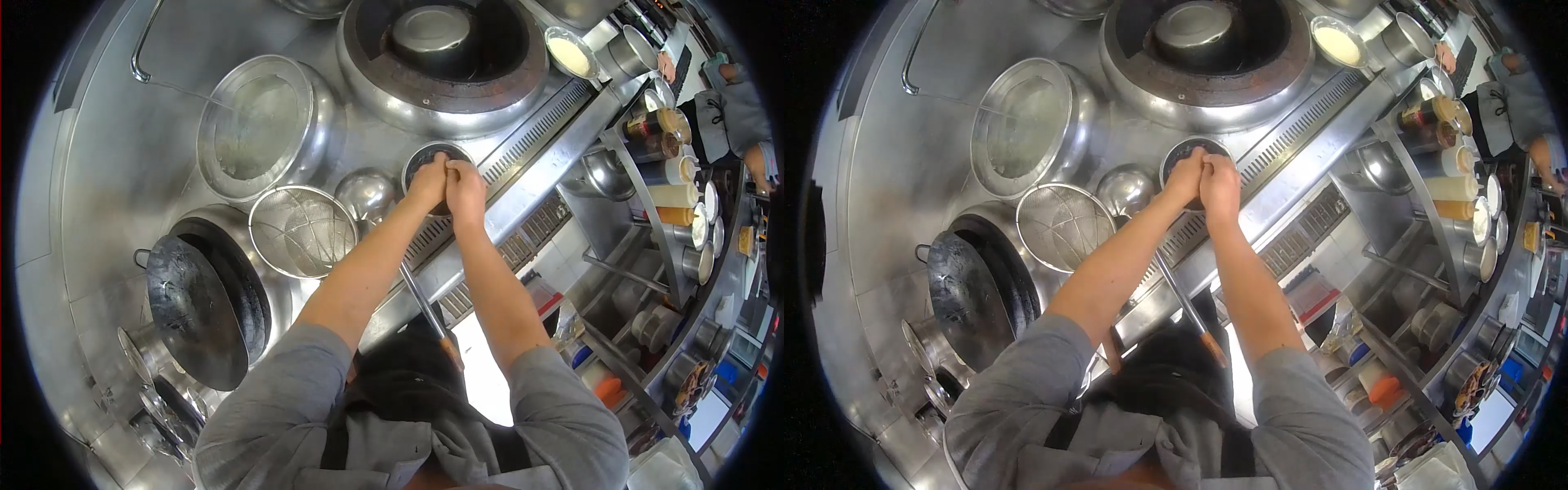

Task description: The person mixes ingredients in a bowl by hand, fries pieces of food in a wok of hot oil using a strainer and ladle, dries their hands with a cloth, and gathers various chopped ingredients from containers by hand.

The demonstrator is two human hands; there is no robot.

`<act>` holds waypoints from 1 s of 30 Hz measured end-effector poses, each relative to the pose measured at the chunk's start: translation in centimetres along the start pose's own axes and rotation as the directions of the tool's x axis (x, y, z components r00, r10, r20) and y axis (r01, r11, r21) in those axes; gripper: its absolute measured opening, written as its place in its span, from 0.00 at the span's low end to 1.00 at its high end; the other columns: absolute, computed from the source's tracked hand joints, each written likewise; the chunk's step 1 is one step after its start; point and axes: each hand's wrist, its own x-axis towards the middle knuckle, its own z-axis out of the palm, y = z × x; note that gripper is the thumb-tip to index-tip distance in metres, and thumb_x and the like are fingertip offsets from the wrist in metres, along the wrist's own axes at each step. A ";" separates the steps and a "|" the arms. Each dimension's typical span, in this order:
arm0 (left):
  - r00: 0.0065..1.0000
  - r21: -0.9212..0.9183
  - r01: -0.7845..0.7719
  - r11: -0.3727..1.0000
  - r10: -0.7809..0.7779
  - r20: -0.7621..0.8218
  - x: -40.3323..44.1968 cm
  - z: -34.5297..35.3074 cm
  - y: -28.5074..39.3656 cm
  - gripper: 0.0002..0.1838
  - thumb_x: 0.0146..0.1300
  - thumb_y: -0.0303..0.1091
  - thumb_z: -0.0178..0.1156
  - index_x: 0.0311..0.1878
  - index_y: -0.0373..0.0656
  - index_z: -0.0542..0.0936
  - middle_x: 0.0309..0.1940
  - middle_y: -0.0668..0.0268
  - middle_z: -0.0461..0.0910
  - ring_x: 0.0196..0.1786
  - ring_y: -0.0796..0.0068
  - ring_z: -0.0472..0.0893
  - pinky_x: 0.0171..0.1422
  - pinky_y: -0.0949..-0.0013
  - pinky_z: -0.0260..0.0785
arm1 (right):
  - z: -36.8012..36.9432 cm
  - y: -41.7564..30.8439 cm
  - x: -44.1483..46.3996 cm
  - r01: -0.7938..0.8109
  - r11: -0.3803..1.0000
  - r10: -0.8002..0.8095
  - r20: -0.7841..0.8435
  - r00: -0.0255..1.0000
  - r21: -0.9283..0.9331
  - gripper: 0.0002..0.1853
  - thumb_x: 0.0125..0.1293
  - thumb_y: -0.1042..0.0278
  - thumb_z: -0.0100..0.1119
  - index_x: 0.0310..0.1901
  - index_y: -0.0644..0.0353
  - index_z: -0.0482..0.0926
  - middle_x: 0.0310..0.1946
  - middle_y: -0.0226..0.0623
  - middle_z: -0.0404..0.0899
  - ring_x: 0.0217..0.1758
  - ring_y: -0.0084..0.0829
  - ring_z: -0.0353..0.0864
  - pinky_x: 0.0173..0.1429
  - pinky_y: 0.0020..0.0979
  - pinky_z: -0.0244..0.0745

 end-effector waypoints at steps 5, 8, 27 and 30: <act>0.935 -0.593 0.272 0.758 -0.355 -0.025 1.0 0.2 -1.2 0.20 0.60 0.38 0.50 0.53 0.38 0.73 0.48 0.52 0.76 0.51 0.59 0.76 0.52 0.61 0.68 | 6.1 4.6 1.5 -0.601 0.747 0.591 0.131 0.796 0.283 0.12 0.59 0.68 0.51 0.39 0.64 0.81 0.34 0.50 0.81 0.40 0.44 0.79 0.49 0.35 0.70; 0.948 -0.786 0.199 0.585 -0.318 0.004 2.4 2.5 -4.6 0.20 0.60 0.38 0.51 0.53 0.37 0.72 0.51 0.55 0.74 0.52 0.64 0.74 0.51 0.63 0.68 | 5.2 -0.3 -0.7 -0.445 0.630 0.419 0.203 0.885 0.637 0.15 0.64 0.66 0.48 0.45 0.66 0.79 0.41 0.45 0.81 0.48 0.37 0.78 0.55 0.31 0.67; 0.914 -0.911 0.358 -0.205 -0.126 0.387 -0.3 -1.1 -3.1 0.16 0.62 0.25 0.45 0.53 0.33 0.68 0.48 0.57 0.75 0.48 0.57 0.76 0.54 0.56 0.70 | 3.4 -1.0 -2.7 -0.080 0.995 0.063 0.261 0.963 0.053 0.13 0.60 0.69 0.46 0.40 0.65 0.79 0.57 0.53 0.67 0.55 0.52 0.70 0.57 0.41 0.67; 0.966 -0.950 0.177 -0.257 -0.139 0.218 -2.1 -0.6 -2.7 0.18 0.63 0.28 0.46 0.56 0.33 0.68 0.48 0.57 0.75 0.49 0.62 0.76 0.54 0.61 0.69 | 4.4 0.3 -0.5 -0.138 0.990 0.137 0.218 0.966 -0.009 0.12 0.58 0.68 0.48 0.34 0.66 0.79 0.47 0.56 0.74 0.49 0.53 0.73 0.53 0.44 0.68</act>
